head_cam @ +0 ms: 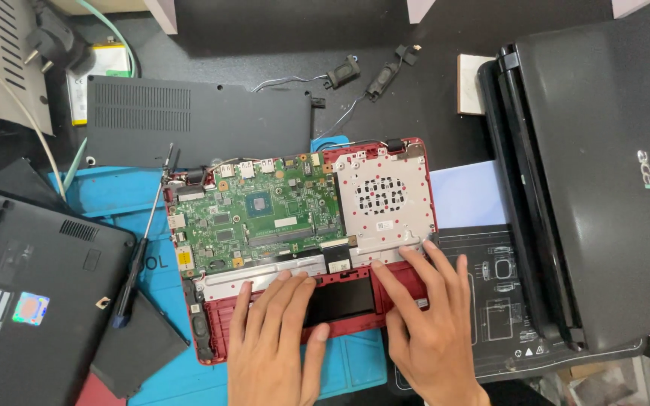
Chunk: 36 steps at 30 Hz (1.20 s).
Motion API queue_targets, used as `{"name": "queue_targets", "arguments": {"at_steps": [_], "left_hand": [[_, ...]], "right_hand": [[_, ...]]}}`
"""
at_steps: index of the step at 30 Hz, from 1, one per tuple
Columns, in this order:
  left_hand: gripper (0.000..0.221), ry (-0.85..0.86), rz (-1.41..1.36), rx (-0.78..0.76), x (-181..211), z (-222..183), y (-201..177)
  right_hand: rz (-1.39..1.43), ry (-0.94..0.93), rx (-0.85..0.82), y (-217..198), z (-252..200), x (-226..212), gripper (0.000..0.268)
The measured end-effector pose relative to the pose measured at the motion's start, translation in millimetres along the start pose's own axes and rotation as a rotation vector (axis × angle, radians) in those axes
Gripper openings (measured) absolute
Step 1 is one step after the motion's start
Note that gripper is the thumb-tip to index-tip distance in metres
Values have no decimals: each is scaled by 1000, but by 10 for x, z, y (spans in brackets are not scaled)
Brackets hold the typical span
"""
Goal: Assembling and repairing internal components of a laptop on a workbench.
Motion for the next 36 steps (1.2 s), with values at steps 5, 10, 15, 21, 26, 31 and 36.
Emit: {"name": "queue_targets", "arguments": {"at_steps": [5,10,15,21,26,31,36], "left_hand": [[47,14,56,7,74,20,44],[43,-35,173,31,148,40,51],[46,6,136,19,28,-66,-67],[48,-5,113,48,-66,-232,-74],[52,-38,161,65,-6,-172,-93],[53,-61,142,84,-50,-236,-124],[53,-120,180,84,-85,-247,-139]], "right_hand": [[32,-1,-18,5,17,-26,59],[51,-68,4,4,1,-118,57],[-39,-104,-43,141,-26,-247,71],[-40,-120,-57,175,-29,-293,73],[-42,-114,-114,214,-2,-316,74],[-73,-139,-136,272,-28,-347,76],[-99,-199,-161,285,36,-420,73]]}}
Point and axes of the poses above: each hand's wrist, its own z-axis towards the middle knuckle, its own y-axis out of the palm, x = y × z, the point moved 8 cm from there along z, towards the middle knuckle, and after that the axes turned 4 degrees about y, right-handed, at the moved point
